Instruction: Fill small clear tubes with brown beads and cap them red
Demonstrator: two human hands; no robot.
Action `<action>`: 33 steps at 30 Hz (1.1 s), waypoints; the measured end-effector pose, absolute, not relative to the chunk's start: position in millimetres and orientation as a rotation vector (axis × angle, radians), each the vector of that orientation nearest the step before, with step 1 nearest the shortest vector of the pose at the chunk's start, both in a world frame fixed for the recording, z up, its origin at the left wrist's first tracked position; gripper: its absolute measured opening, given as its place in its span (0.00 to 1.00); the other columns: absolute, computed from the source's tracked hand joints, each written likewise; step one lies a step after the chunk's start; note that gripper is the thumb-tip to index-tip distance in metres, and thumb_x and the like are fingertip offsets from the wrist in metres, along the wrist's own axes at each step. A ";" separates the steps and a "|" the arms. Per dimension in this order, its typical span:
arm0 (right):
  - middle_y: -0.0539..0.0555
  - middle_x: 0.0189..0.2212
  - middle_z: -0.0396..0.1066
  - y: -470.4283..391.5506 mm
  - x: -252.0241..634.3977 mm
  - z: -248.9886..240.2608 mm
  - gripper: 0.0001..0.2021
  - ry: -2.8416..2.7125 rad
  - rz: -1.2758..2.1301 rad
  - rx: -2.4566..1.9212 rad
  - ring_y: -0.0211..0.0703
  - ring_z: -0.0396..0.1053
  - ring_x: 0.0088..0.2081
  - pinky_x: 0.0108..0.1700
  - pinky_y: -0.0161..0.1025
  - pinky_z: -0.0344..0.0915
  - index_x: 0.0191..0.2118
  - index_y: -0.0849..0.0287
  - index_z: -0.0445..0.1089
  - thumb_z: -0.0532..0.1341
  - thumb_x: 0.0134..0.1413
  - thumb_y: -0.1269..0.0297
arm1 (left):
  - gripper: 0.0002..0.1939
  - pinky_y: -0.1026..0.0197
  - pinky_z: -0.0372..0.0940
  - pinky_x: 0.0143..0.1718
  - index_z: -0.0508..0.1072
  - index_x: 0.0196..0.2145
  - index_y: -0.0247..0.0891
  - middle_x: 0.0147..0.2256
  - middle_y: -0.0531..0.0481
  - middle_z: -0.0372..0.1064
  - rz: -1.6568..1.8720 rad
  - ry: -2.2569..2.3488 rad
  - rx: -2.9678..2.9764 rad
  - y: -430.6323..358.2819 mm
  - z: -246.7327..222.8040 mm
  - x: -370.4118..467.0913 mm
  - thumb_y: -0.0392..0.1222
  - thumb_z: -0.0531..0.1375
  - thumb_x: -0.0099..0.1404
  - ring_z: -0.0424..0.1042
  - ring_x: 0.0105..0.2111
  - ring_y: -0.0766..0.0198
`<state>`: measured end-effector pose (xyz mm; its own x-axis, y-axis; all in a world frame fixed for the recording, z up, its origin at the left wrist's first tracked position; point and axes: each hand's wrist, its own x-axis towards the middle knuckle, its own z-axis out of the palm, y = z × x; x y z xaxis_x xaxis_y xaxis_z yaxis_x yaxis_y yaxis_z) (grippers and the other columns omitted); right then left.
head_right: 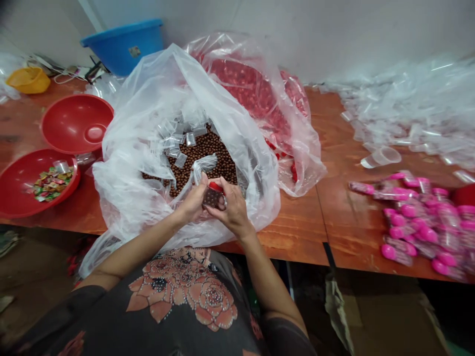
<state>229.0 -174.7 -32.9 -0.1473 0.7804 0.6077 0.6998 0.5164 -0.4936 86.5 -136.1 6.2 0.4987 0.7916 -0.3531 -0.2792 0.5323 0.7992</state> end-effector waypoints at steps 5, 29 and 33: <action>0.60 0.53 0.69 -177.6 225.8 -29.6 0.45 -1.896 0.139 -1.124 0.53 0.70 0.53 0.52 0.54 0.71 0.69 0.50 0.45 0.69 0.50 0.57 | 0.24 0.68 0.52 0.16 0.72 0.47 0.36 0.21 0.54 0.66 0.724 0.849 0.620 -143.3 8.3 100.2 0.57 0.49 0.69 0.57 0.14 0.72; 0.63 0.56 0.67 -185.4 225.7 -0.7 0.39 -2.067 0.214 -1.282 0.58 0.66 0.54 0.55 0.55 0.65 0.65 0.56 0.53 0.67 0.52 0.48 | 0.34 0.68 0.49 0.14 0.64 0.24 0.37 0.16 0.53 0.58 0.582 0.808 0.733 -143.9 15.5 88.4 0.73 0.47 0.64 0.57 0.14 0.72; 0.63 0.50 0.71 -177.5 227.3 -6.7 0.34 -2.130 0.122 -1.253 0.57 0.68 0.50 0.51 0.53 0.66 0.59 0.58 0.61 0.66 0.51 0.46 | 0.25 0.69 0.49 0.16 0.64 0.26 0.36 0.16 0.55 0.57 0.632 0.819 0.686 -147.2 13.1 85.1 0.62 0.52 0.67 0.56 0.15 0.73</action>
